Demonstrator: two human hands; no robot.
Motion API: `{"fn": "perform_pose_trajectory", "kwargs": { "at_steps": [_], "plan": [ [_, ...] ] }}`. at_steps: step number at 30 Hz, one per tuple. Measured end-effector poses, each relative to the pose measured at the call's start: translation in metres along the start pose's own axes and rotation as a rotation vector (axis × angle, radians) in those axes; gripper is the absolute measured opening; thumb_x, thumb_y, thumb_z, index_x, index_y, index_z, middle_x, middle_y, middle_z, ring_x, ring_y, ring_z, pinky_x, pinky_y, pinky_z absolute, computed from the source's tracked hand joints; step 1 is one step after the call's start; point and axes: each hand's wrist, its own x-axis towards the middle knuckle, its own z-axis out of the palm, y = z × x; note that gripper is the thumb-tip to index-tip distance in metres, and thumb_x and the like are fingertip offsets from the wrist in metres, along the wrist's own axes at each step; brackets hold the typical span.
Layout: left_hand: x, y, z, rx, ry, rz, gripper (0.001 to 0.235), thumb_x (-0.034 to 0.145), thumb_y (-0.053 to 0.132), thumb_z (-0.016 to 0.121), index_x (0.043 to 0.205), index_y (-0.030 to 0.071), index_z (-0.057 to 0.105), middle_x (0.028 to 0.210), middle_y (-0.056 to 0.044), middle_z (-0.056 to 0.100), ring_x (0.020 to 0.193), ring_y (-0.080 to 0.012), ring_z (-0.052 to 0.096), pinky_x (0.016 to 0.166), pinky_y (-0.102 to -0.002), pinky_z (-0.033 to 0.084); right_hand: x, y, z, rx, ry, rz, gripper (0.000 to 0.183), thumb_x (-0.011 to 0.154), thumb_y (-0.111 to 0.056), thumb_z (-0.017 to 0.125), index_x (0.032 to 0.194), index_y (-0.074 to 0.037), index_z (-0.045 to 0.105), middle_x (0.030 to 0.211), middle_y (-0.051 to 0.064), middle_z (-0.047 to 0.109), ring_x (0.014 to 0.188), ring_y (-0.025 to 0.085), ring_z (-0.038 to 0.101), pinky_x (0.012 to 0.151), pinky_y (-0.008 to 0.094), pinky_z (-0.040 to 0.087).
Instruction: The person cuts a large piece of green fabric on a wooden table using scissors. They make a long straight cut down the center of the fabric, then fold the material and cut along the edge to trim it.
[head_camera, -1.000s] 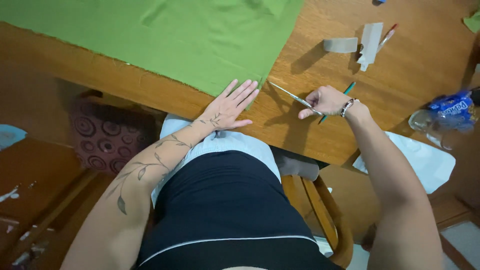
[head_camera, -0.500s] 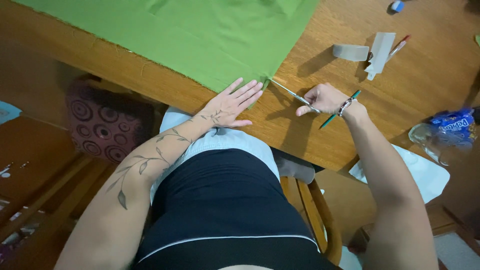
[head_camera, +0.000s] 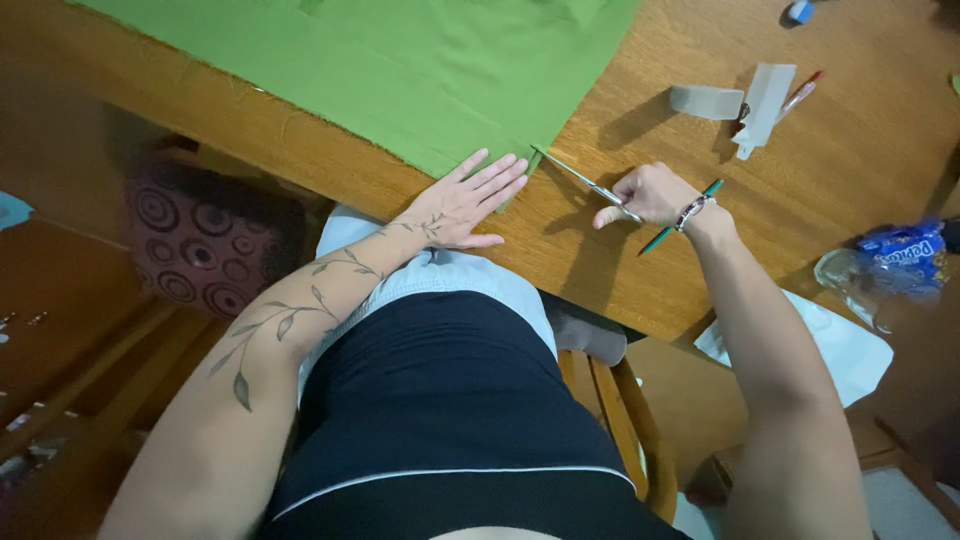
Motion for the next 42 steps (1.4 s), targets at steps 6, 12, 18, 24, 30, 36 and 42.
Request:
{"fn": "perform_pose_trajectory", "kwargs": {
  "at_steps": [6, 12, 18, 24, 30, 36, 42],
  "plan": [
    [-0.001, 0.001, 0.003, 0.010, 0.010, -0.004, 0.086, 0.098, 0.066, 0.042, 0.159, 0.007, 0.029, 0.167, -0.014, 0.024, 0.155, -0.0251, 0.020, 0.127, -0.050, 0.011, 0.001, 0.006, -0.001, -0.017, -0.004, -0.017, 0.062, 0.065, -0.069, 0.082, 0.054, -0.014, 0.053, 0.051, 0.005, 0.060, 0.059, 0.027, 0.062, 0.066, 0.038, 0.049],
    [-0.001, 0.000, 0.005, 0.000, 0.041, -0.018, 0.085, 0.098, 0.067, 0.041, 0.159, 0.009, 0.029, 0.168, -0.012, 0.023, 0.155, -0.0234, 0.019, 0.128, -0.048, 0.010, 0.003, 0.012, -0.001, 0.033, -0.044, 0.033, 0.062, 0.061, -0.070, 0.084, 0.054, -0.015, 0.055, 0.050, 0.002, 0.059, 0.059, 0.026, 0.061, 0.066, 0.037, 0.048],
    [-0.002, -0.002, 0.003, -0.058, 0.043, -0.003, 0.085, 0.098, 0.063, 0.047, 0.159, 0.007, 0.029, 0.167, -0.014, 0.024, 0.154, -0.0251, 0.021, 0.128, -0.049, 0.011, 0.012, -0.007, -0.009, 0.030, -0.047, 0.033, 0.061, 0.062, -0.071, 0.084, 0.053, -0.017, 0.055, 0.049, 0.001, 0.059, 0.057, 0.022, 0.060, 0.065, 0.033, 0.047],
    [-0.002, -0.001, 0.002, -0.086, 0.035, -0.014, 0.086, 0.098, 0.063, 0.047, 0.160, 0.007, 0.026, 0.167, -0.013, 0.022, 0.155, -0.0249, 0.020, 0.128, -0.049, 0.010, 0.015, -0.021, -0.013, 0.039, -0.048, 0.031, 0.061, 0.062, -0.071, 0.083, 0.053, -0.017, 0.057, 0.049, 0.001, 0.060, 0.058, 0.024, 0.061, 0.066, 0.033, 0.047],
    [-0.003, -0.002, 0.001, -0.086, 0.030, -0.008, 0.084, 0.098, 0.064, 0.046, 0.159, 0.007, 0.029, 0.167, -0.013, 0.025, 0.155, -0.0245, 0.021, 0.128, -0.048, 0.010, 0.020, -0.016, -0.005, 0.050, -0.046, 0.044, 0.060, 0.065, -0.069, 0.083, 0.055, -0.016, 0.057, 0.051, 0.005, 0.061, 0.061, 0.027, 0.062, 0.067, 0.035, 0.047],
    [-0.003, -0.002, 0.003, -0.093, 0.021, -0.012, 0.084, 0.099, 0.063, 0.045, 0.160, 0.008, 0.027, 0.167, -0.012, 0.024, 0.155, -0.0240, 0.020, 0.128, -0.048, 0.009, 0.027, -0.003, 0.008, 0.041, -0.026, 0.031, 0.060, 0.067, -0.068, 0.083, 0.055, -0.015, 0.058, 0.052, 0.005, 0.061, 0.062, 0.027, 0.063, 0.067, 0.036, 0.047],
    [-0.003, -0.003, 0.004, -0.080, 0.018, -0.014, 0.084, 0.099, 0.064, 0.043, 0.160, 0.008, 0.026, 0.167, -0.012, 0.024, 0.155, -0.0231, 0.019, 0.129, -0.047, 0.008, 0.023, -0.003, 0.007, 0.075, -0.038, 0.057, 0.060, 0.065, -0.072, 0.083, 0.056, -0.017, 0.060, 0.052, 0.002, 0.062, 0.062, 0.023, 0.062, 0.068, 0.034, 0.048]
  ]
}}
